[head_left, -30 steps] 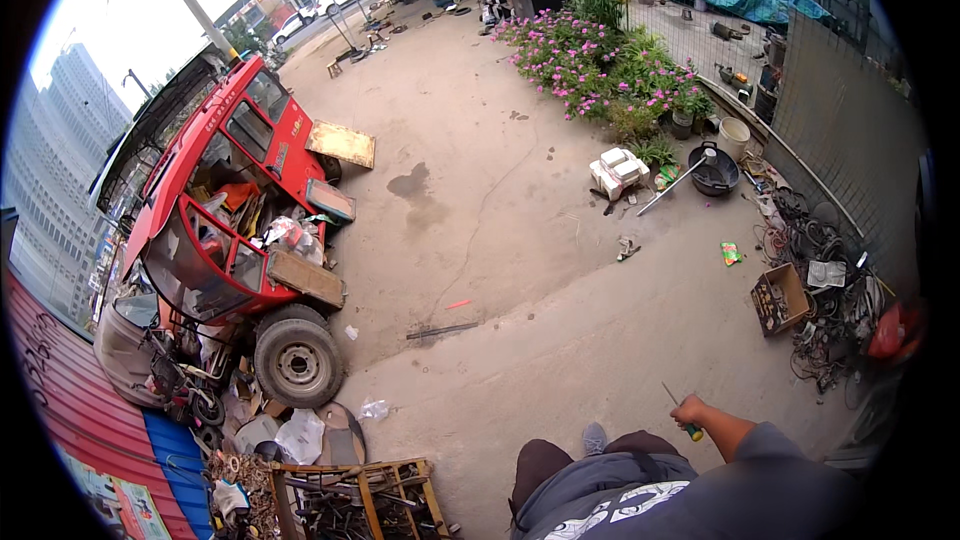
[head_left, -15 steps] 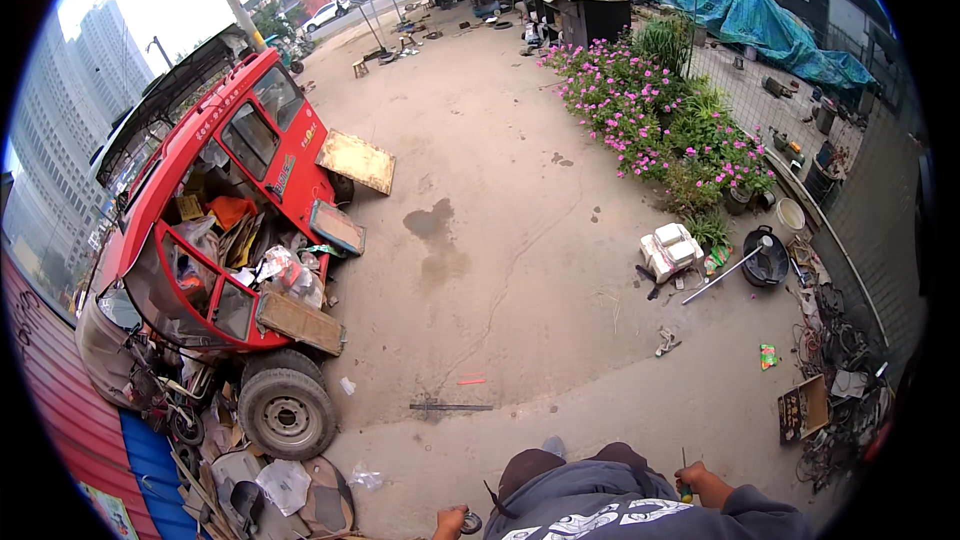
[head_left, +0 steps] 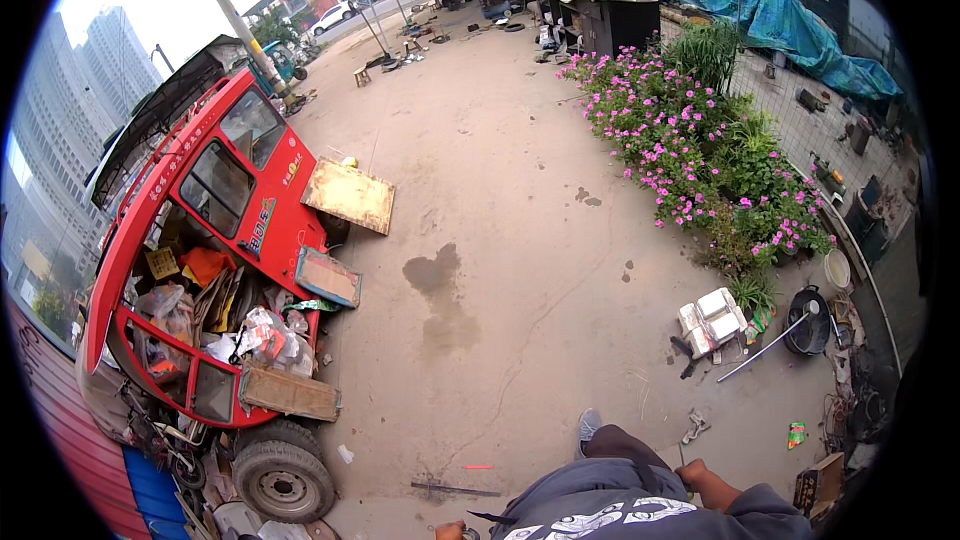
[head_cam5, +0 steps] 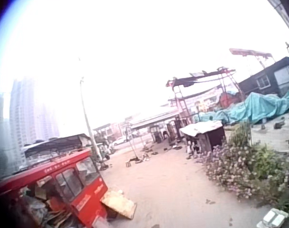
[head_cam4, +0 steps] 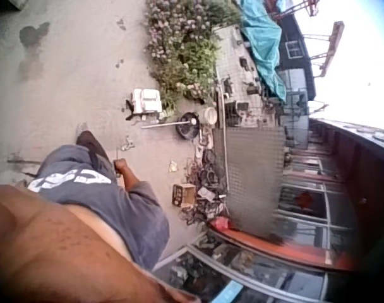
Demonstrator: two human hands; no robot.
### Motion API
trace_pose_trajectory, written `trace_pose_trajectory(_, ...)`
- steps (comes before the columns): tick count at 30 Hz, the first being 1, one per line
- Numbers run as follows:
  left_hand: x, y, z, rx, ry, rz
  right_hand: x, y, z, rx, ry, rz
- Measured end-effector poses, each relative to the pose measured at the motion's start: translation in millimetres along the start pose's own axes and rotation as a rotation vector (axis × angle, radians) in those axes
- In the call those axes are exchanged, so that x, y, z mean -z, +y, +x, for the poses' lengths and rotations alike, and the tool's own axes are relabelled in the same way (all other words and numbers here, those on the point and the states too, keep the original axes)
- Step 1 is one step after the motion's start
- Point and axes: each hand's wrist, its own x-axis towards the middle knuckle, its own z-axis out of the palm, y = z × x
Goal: The person retrieves a roll of electrical tape and a screwdriver from a shelf, then walks outside to a work area. They sit on the ground and wrap the exposed wires of a battery pack with electrical tape.
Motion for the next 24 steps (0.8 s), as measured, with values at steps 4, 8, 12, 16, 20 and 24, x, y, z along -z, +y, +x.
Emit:
trace_pose_trajectory(4, -57, 29, 53, -0.076, -0.177, 0.209, 20, -104, 128, 0.043, -0.089, 0.406)
trace_pose_trajectory(8, -99, 124, 69, -0.583, -0.216, 0.394, 62, -265, 124, 0.217, -0.082, 0.326)
trace_pose_trajectory(12, -139, 259, 153, -0.243, -0.286, 0.370, 65, -373, 158, 0.265, -0.032, 0.390)
trace_pose_trajectory(16, -146, 377, 227, -0.094, -0.242, 0.258, 32, -380, 239, 0.123, -0.036, 0.460)
trace_pose_trajectory(20, -145, 497, 293, -0.103, -0.145, 0.114, -8, -377, 255, -0.271, -0.010, 0.276)
trace_pose_trajectory(24, -152, 598, 356, -0.166, -0.101, -0.017, -15, -433, 245, -0.230, -0.068, -0.063)
